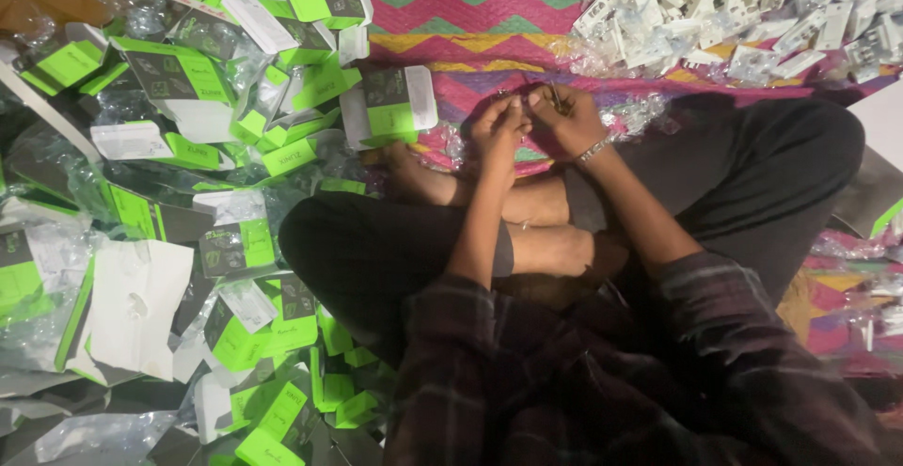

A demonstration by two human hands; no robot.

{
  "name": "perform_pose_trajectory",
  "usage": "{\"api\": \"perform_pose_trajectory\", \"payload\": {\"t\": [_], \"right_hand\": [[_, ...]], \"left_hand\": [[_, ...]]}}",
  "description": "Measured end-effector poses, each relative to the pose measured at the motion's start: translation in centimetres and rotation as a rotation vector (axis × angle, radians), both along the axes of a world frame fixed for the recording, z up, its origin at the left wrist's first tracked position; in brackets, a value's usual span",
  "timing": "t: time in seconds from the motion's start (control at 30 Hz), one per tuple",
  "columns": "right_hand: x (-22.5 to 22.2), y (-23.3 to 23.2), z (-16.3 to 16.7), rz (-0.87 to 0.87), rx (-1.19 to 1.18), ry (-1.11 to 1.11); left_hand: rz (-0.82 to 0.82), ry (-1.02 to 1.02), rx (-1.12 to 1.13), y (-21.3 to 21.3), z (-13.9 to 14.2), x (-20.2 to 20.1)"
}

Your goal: The person sits cross-legged on a mat on the floor surrounded by piles of small white plastic parts and green boxes, assembling small switch or socket components by hand. They pick up parts, fit pieces together on their lap, and set completed assemblies aside among the piles.

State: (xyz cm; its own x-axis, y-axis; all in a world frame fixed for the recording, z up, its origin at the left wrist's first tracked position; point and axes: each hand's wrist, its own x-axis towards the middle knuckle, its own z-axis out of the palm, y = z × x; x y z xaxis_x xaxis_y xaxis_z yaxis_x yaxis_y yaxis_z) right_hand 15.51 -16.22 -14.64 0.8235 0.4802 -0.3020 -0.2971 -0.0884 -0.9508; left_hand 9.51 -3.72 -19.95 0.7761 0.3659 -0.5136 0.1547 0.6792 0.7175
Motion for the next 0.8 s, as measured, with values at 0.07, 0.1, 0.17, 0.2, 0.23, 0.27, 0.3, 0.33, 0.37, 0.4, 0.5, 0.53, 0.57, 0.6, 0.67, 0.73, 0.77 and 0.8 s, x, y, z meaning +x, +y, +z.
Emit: {"api": "perform_pose_trajectory", "payload": {"t": [0.07,0.1,0.17,0.2,0.23,0.27,0.3,0.33,0.37,0.4,0.5,0.53,0.57,0.6,0.67,0.73,0.77,0.8], "right_hand": [[0.0,0.0,0.1,0.041,-0.032,-0.002],[0.0,0.0,0.1,0.069,-0.08,-0.038],[0.0,0.1,-0.1,0.089,-0.118,-0.073],[0.0,0.1,-0.2,0.081,-0.11,-0.071],[-0.1,0.2,-0.4,0.072,-0.102,-0.067],[0.0,0.2,-0.6,0.06,-0.097,-0.042],[0.1,0.2,-0.7,0.047,-0.092,-0.018],[0.2,0.1,-0.8,0.035,-0.089,0.005],[0.3,0.1,-1.0,0.024,-0.088,-0.014],[0.3,0.1,-1.1,0.014,-0.088,-0.032],[0.5,0.1,-1.2,-0.019,-0.127,-0.05],[0.6,0.2,-1.2,-0.027,-0.148,-0.05],[0.6,0.1,-1.2,-0.014,-0.134,-0.061],[0.6,0.1,-1.1,-0.001,-0.121,-0.071],[0.5,0.1,-0.9,0.029,-0.148,-0.114],[0.3,0.2,-0.8,0.059,-0.228,-0.178],[0.3,0.2,-0.7,0.084,-0.231,-0.183],[0.2,0.3,-0.7,0.11,-0.234,-0.188]], "left_hand": [[0.012,0.009,-0.104,0.3,0.0,-0.3],[0.034,0.022,-0.183,0.5,0.0,-0.5],[0.052,0.026,-0.246,0.8,-0.1,-0.6],[0.049,0.018,-0.23,1.0,-0.2,-0.6],[0.045,0.012,-0.214,1.1,-0.2,-0.6],[0.038,0.005,-0.204,1.1,-0.3,-0.6],[0.03,-0.002,-0.194,1.1,-0.3,-0.6],[0.022,-0.01,-0.186,1.0,-0.4,-0.7],[-0.003,-0.009,-0.116,0.9,-0.4,-0.7],[-0.029,-0.008,-0.047,0.8,-0.5,-0.7],[-0.063,-0.026,-0.011,0.3,-0.7,-0.7],[-0.065,-0.037,-0.027,0.3,-0.7,-0.7],[-0.042,-0.024,-0.024,0.3,-0.7,-0.8],[-0.02,-0.011,-0.022,0.3,-0.7,-1.0],[0.031,-0.004,0.008,0.3,-0.6,-1.1],[0.083,-0.017,0.061,0.4,-0.3,-1.0],[0.062,0.007,0.185,0.3,0.0,-1.1],[0.042,0.032,0.308,0.0,0.4,-1.4]]}}
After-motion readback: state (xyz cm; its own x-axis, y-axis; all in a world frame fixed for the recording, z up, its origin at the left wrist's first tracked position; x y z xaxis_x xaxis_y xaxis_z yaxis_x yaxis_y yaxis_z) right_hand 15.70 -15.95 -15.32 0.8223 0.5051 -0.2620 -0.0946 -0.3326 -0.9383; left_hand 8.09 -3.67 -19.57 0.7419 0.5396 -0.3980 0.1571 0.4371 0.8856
